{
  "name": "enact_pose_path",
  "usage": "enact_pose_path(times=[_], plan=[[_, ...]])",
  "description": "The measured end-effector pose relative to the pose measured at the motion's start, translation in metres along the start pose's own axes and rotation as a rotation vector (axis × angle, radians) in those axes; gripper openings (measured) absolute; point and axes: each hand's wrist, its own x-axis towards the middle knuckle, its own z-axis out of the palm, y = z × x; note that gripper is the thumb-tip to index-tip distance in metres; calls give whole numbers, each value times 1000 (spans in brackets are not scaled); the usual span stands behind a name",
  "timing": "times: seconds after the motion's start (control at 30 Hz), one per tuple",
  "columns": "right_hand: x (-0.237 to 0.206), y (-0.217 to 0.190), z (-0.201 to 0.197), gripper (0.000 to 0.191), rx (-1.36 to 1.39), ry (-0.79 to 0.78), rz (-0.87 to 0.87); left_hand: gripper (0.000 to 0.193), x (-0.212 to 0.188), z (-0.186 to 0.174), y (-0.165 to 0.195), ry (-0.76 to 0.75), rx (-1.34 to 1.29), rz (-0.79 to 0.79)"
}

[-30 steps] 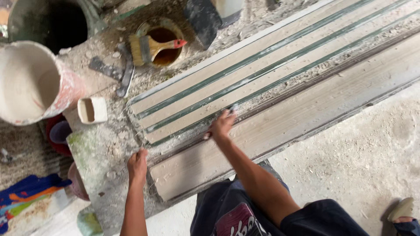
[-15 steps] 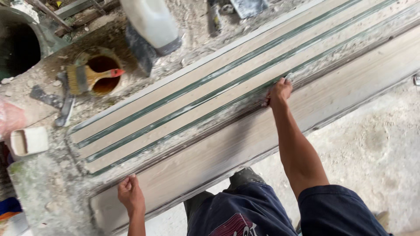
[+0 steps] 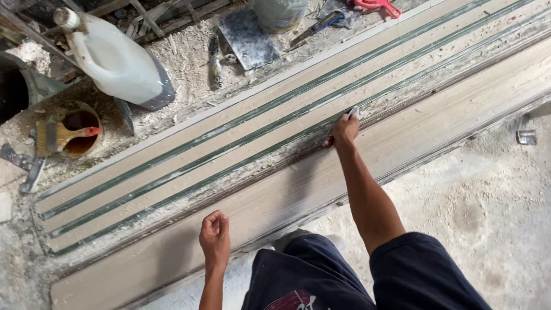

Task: The person holds a long molded board steady on a workbench with one hand and uses a small handheld scraper to clean residue out of the recessed grooves along the board, working along the length of the grooves and repositioning the board to reach new sections.

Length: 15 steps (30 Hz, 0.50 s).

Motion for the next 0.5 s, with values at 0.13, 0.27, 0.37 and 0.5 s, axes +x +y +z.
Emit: enact_pose_path(times=[0.13,0.27,0.37,0.5], plan=[[82,-37,-61,22,-157,-25,116,33,-32,40,12,82,9,43],[160,-70,-126,23,-110,-146,60,27,-81,87,0,275,153,-59],[210,-82,-157,27,-171,-187,67,25,-136,143,-27,373,-1,-33],[257,-81,-181,34,-307,-171,19,29,-205,231,-62,458,-200,-149]])
